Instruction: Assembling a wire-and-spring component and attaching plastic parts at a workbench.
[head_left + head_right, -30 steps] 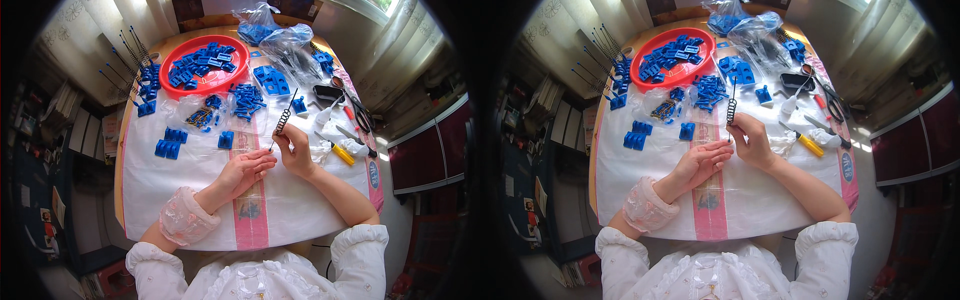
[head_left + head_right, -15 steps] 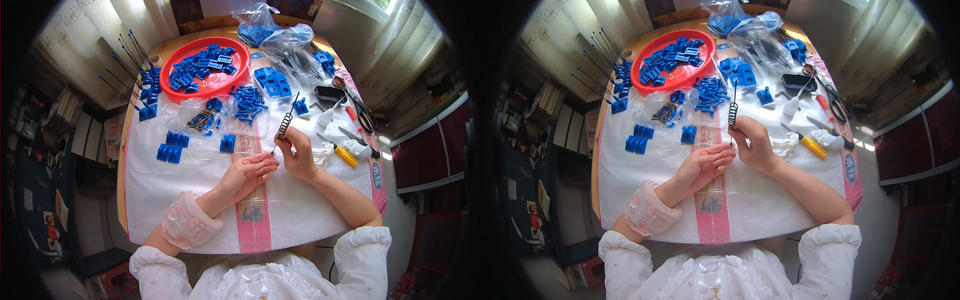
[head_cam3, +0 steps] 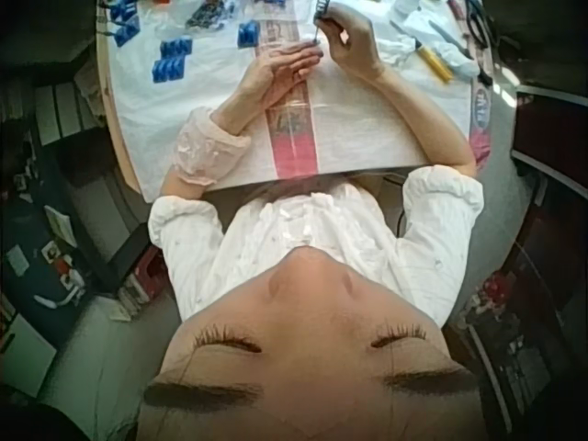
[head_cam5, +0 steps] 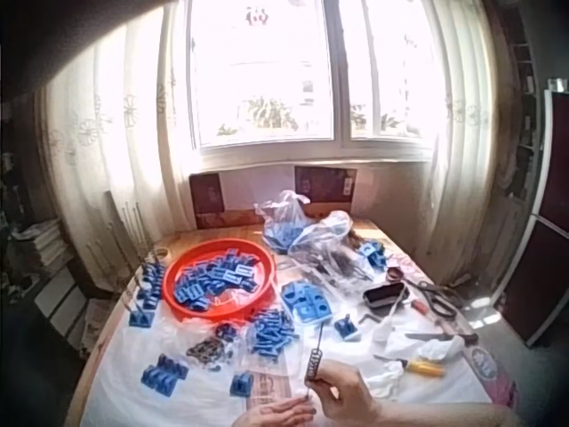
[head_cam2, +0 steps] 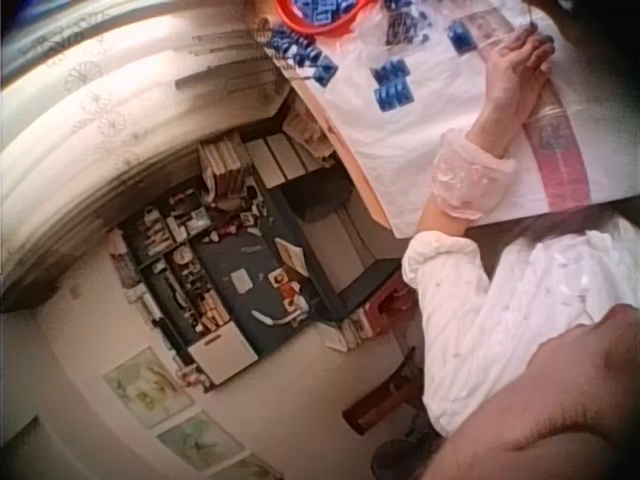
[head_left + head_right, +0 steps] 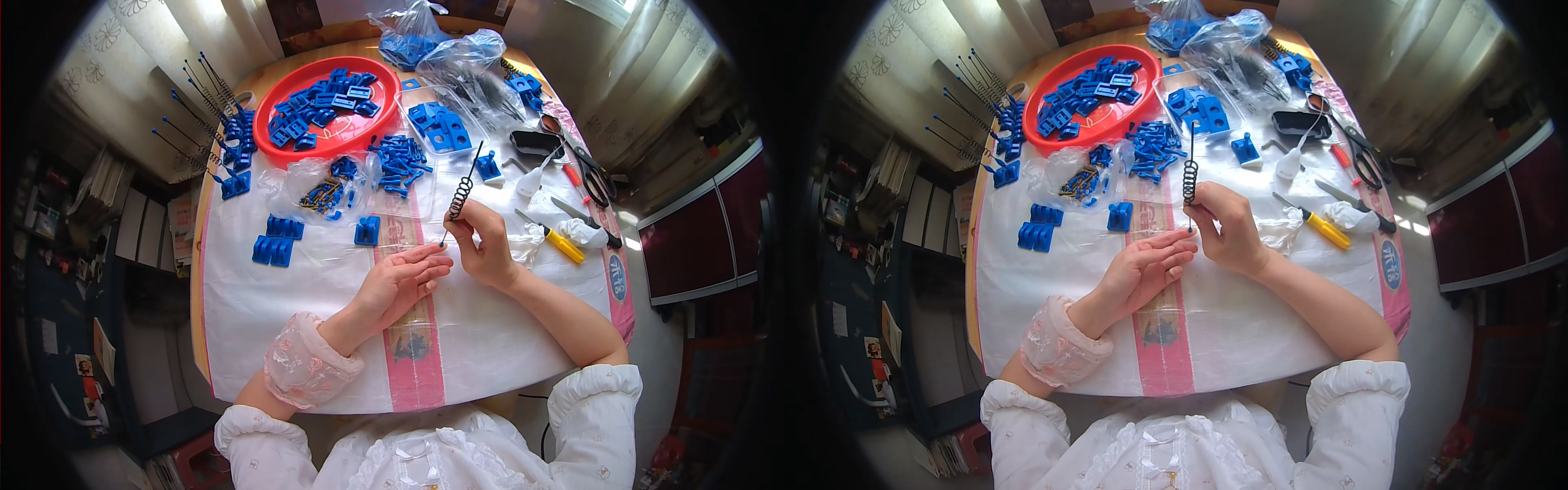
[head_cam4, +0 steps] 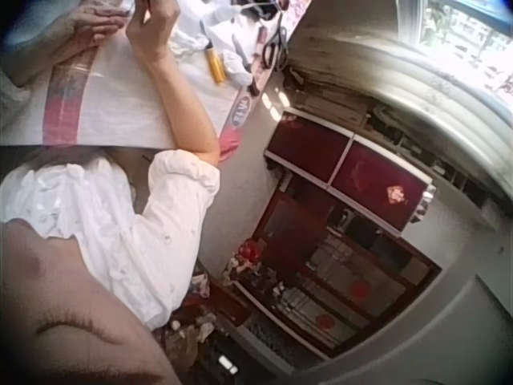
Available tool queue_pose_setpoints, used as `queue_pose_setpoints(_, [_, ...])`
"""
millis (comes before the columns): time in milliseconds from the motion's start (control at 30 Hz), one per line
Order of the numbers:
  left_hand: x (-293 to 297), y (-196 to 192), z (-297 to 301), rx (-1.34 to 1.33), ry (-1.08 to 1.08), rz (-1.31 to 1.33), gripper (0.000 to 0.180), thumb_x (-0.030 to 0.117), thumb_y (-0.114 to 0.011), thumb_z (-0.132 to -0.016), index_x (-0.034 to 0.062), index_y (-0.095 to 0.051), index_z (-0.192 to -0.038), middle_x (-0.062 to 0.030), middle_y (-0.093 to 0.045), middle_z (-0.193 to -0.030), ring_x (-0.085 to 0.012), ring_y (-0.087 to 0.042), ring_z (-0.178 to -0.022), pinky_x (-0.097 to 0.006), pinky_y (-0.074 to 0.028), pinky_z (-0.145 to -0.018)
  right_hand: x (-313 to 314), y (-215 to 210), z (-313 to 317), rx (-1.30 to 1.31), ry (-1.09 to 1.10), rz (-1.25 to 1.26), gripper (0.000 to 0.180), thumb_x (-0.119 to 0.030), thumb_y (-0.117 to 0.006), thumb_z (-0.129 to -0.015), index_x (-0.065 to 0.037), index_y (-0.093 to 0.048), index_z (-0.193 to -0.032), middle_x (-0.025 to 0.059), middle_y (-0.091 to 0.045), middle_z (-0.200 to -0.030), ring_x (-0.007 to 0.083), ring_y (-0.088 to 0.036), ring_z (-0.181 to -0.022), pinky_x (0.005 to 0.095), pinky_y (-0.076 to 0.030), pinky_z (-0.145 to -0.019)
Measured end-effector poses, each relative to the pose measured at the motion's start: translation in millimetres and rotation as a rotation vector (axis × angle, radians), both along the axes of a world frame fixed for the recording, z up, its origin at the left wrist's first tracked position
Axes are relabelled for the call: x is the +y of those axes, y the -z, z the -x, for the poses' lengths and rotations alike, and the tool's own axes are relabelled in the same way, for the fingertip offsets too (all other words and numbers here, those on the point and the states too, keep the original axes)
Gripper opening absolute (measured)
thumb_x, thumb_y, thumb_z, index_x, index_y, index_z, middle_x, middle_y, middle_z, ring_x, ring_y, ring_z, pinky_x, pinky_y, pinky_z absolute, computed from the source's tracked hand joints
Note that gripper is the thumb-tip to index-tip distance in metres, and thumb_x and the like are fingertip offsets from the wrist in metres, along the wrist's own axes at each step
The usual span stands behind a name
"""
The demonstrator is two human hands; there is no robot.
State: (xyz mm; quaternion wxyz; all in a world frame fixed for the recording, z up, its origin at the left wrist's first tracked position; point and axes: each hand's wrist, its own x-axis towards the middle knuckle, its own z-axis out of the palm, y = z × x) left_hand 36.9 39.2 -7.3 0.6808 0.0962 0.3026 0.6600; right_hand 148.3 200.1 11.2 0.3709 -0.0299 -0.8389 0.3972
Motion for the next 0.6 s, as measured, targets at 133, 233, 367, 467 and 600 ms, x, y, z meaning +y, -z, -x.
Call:
queue_pose_setpoints(133, [0.0,0.9,0.3,-0.005,0.0,-0.004,0.046,0.006,-0.053,-0.095,-0.0049,-0.041,-0.138,-0.0111,-0.06,-0.122,-0.0141,-0.059,-0.107,-0.026,-0.048,-0.09,-0.3,-0.4,-0.1,0.001,-0.002,0.002,0.011,0.011,-0.058,-0.081,0.003,-0.056,-0.088,0.0116,-0.055,-0.074,0.0241,-0.056,-0.063,0.0304,-0.044,-0.054])
queue_pose_setpoints(233, [0.1,0.3,0.0,-0.003,0.0,-0.003,0.046,0.006,-0.053,-0.095,-0.0049,-0.041,-0.138,-0.0109,-0.06,-0.122,-0.0142,-0.059,-0.107,-0.026,-0.048,-0.089,0.0,-0.6,-0.4,-0.003,-0.004,-0.001,0.011,0.011,-0.058,-0.081,0.003,-0.056,-0.088,0.0116,-0.054,-0.075,0.0242,-0.056,-0.063,0.0304,-0.044,-0.054])
queue_pose_setpoints(367, [0.2,-0.4,-0.3,0.001,0.001,0.001,0.046,0.007,-0.054,-0.095,-0.0049,-0.041,-0.138,-0.0105,-0.059,-0.121,-0.0142,-0.059,-0.107,-0.026,-0.048,-0.089,0.3,1.0,0.1,0.004,-0.007,0.006,0.011,0.011,-0.058,-0.081,0.003,-0.056,-0.088,0.0118,-0.054,-0.074,0.0244,-0.056,-0.063,0.0305,-0.044,-0.054])
queue_pose_setpoints(467, [-0.1,0.0,-0.1,0.008,0.002,0.004,0.047,0.007,-0.054,-0.095,-0.0049,-0.041,-0.138,-0.0105,-0.059,-0.121,-0.014,-0.058,-0.107,-0.026,-0.047,-0.088,0.3,0.4,-0.2,-0.003,-0.009,0.006,0.011,0.011,-0.058,-0.081,0.003,-0.056,-0.088,0.0119,-0.054,-0.074,0.0246,-0.056,-0.062,0.0308,-0.043,-0.054])
queue_pose_setpoints(600, [-0.4,0.1,0.1,0.01,0.001,-0.001,0.047,0.007,-0.054,-0.095,-0.005,-0.04,-0.139,-0.0108,-0.06,-0.122,-0.014,-0.058,-0.107,-0.026,-0.047,-0.088,0.4,0.7,-0.2,-0.003,-0.003,0.001,0.011,0.011,-0.058,-0.081,0.003,-0.056,-0.088,0.0119,-0.054,-0.074,0.0247,-0.056,-0.062,0.0308,-0.043,-0.054])
